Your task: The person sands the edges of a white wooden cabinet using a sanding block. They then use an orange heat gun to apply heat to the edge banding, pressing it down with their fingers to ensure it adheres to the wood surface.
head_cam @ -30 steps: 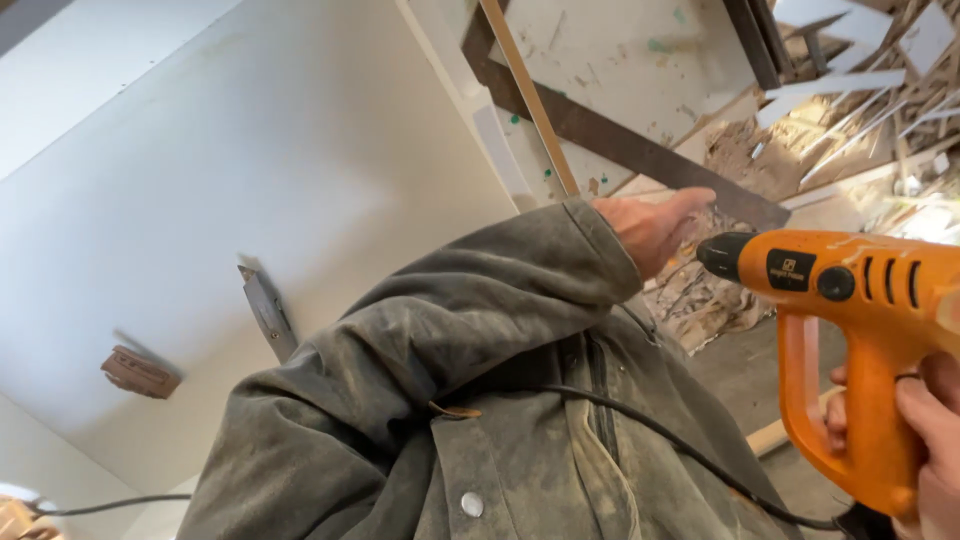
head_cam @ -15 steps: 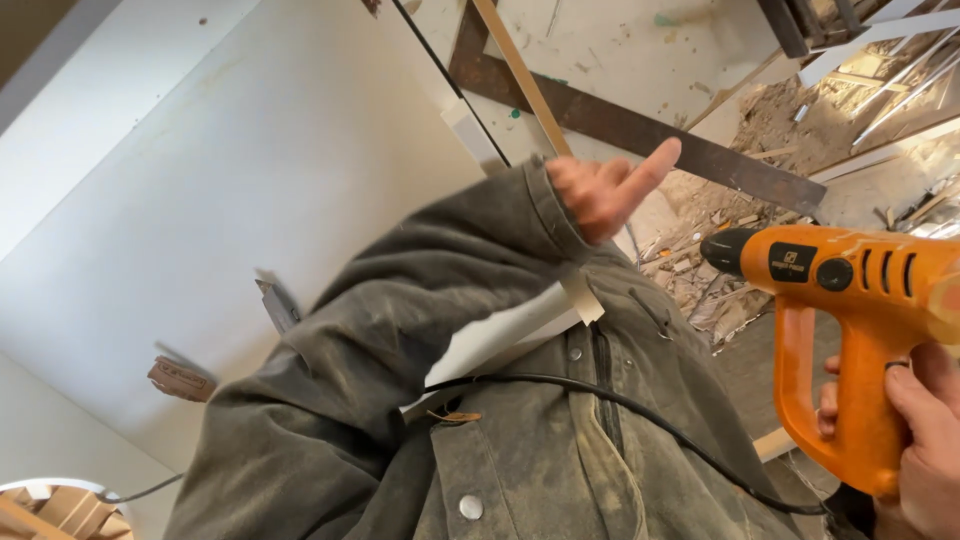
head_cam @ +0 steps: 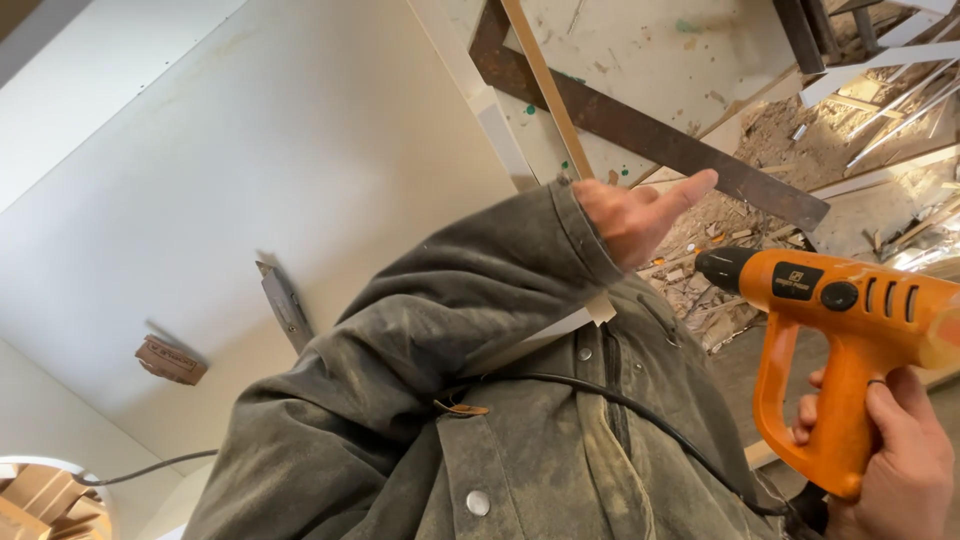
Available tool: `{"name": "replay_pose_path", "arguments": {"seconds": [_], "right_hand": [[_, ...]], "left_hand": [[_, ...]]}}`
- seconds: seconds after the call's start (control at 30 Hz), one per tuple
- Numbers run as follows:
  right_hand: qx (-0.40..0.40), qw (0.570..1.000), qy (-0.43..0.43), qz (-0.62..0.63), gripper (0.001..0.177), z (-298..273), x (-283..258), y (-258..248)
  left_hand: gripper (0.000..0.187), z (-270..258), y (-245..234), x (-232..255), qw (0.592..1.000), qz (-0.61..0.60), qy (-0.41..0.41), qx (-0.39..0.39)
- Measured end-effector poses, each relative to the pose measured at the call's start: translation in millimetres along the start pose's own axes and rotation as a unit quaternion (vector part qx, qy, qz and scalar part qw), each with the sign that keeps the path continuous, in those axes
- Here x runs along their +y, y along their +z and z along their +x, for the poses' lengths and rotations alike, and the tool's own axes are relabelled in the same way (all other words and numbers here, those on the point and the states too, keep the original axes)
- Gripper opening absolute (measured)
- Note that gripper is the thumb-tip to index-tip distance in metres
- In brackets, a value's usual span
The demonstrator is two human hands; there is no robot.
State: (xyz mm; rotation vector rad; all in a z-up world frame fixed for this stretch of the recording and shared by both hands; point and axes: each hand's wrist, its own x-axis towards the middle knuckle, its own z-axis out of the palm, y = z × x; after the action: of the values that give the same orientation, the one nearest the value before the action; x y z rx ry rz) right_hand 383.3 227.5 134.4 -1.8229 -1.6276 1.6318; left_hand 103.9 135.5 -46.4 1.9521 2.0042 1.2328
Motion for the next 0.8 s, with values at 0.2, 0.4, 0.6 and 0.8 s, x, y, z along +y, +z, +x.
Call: {"name": "replay_pose_path", "arguments": {"seconds": [0.2, 0.4, 0.6, 0.8], "right_hand": [[0.004, 0.999, -0.011, 0.038, 0.038, 9, 9, -3], [-0.021, 0.998, 0.054, -0.01, 0.038, 45, 34, -25], [-0.004, 0.996, 0.056, -0.067, 0.04, 27, 16, -3], [-0.02, 0.999, 0.021, 0.035, 0.035, 16, 8, 7]], "left_hand": [[0.044, 12, 1, 34, 0.952, -0.209, -0.174, -0.143], [0.055, -2, 1, -8, 0.985, -0.129, -0.08, -0.076], [0.041, 7, -17, -68, 0.947, 0.293, 0.132, -0.024], [0.043, 0, -7, -55, 0.95, 0.309, 0.051, 0.021]]}}
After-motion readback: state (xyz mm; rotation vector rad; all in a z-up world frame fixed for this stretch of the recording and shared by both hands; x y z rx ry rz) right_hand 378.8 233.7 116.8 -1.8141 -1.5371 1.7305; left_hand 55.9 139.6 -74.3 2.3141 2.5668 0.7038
